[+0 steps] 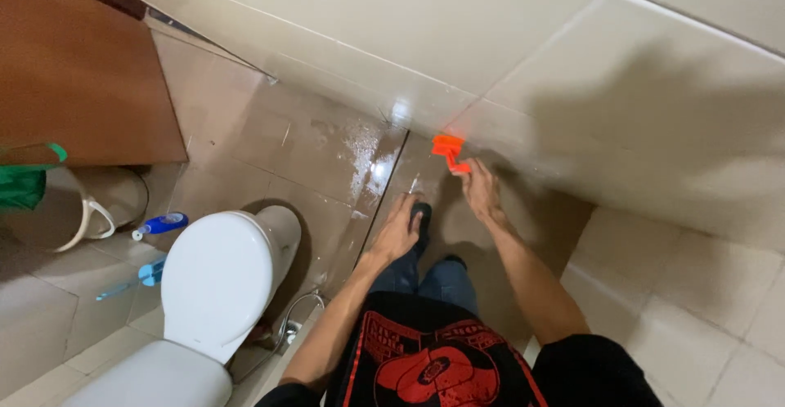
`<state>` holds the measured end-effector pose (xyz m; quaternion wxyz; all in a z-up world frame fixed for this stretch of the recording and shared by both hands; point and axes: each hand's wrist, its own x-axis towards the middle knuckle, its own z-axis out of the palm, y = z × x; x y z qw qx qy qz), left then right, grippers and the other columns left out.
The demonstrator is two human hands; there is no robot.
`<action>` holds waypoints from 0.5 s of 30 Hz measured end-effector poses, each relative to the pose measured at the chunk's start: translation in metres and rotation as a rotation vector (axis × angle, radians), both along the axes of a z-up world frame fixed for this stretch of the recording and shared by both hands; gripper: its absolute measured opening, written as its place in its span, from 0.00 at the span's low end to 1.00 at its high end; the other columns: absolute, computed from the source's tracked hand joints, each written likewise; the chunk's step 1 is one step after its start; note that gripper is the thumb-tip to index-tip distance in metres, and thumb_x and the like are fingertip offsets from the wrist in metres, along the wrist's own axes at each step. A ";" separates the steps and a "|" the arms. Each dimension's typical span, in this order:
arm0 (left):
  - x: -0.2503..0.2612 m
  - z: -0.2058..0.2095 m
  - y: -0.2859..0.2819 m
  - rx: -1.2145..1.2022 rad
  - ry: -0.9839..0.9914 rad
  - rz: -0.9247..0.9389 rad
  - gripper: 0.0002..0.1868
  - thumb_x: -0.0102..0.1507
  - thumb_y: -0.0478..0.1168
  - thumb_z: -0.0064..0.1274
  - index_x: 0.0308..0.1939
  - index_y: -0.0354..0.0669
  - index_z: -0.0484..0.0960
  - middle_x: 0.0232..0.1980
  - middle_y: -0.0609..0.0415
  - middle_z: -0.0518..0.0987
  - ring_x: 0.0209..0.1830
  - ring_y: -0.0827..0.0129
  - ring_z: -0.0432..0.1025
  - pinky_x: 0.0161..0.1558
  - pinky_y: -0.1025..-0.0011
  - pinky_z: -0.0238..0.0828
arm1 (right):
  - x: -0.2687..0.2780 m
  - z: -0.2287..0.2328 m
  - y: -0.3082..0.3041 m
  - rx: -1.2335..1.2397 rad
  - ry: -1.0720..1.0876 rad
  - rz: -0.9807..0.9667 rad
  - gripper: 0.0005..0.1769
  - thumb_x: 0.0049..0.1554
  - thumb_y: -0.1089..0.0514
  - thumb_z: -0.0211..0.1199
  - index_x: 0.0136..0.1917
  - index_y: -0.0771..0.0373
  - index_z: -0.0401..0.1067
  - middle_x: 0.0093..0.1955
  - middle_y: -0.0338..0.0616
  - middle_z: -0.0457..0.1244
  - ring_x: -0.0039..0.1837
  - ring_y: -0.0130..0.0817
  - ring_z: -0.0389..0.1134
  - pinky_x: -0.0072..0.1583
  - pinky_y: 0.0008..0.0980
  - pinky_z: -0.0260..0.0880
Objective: The person scrubs the tiled walls of a bathroom using an orange handheld brush. They work along the lower sections of the walls and around the base of the toilet, moving systematically across the surfaces.
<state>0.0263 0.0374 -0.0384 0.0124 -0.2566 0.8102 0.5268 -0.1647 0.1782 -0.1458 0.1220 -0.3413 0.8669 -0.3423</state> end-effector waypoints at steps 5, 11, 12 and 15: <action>-0.004 -0.047 -0.008 0.005 0.026 0.032 0.21 0.67 0.34 0.48 0.65 0.43 0.67 0.65 0.34 0.67 0.64 0.33 0.64 0.63 0.50 0.64 | -0.001 -0.016 -0.047 -0.035 -0.047 0.056 0.13 0.61 0.56 0.65 0.58 0.61 0.71 0.53 0.54 0.67 0.51 0.59 0.69 0.49 0.50 0.70; -0.014 -0.066 0.004 -0.060 0.077 -0.041 0.20 0.67 0.35 0.47 0.64 0.42 0.68 0.65 0.36 0.70 0.64 0.33 0.65 0.63 0.49 0.64 | -0.008 -0.055 -0.006 -0.001 -0.041 0.033 0.13 0.62 0.56 0.63 0.59 0.62 0.70 0.55 0.54 0.67 0.52 0.58 0.70 0.49 0.49 0.72; -0.017 -0.060 0.005 -0.062 0.001 -0.059 0.20 0.67 0.36 0.47 0.63 0.43 0.69 0.65 0.37 0.71 0.63 0.34 0.66 0.61 0.48 0.65 | -0.010 -0.059 0.008 0.080 -0.080 -0.004 0.14 0.62 0.55 0.62 0.60 0.61 0.70 0.57 0.53 0.67 0.51 0.56 0.71 0.48 0.48 0.73; -0.017 -0.094 0.016 -0.136 0.067 -0.084 0.24 0.67 0.36 0.51 0.66 0.37 0.65 0.68 0.26 0.62 0.63 0.28 0.62 0.62 0.47 0.63 | -0.022 -0.079 0.066 0.230 -0.024 -0.077 0.17 0.61 0.56 0.61 0.61 0.65 0.69 0.58 0.56 0.66 0.51 0.59 0.70 0.48 0.50 0.73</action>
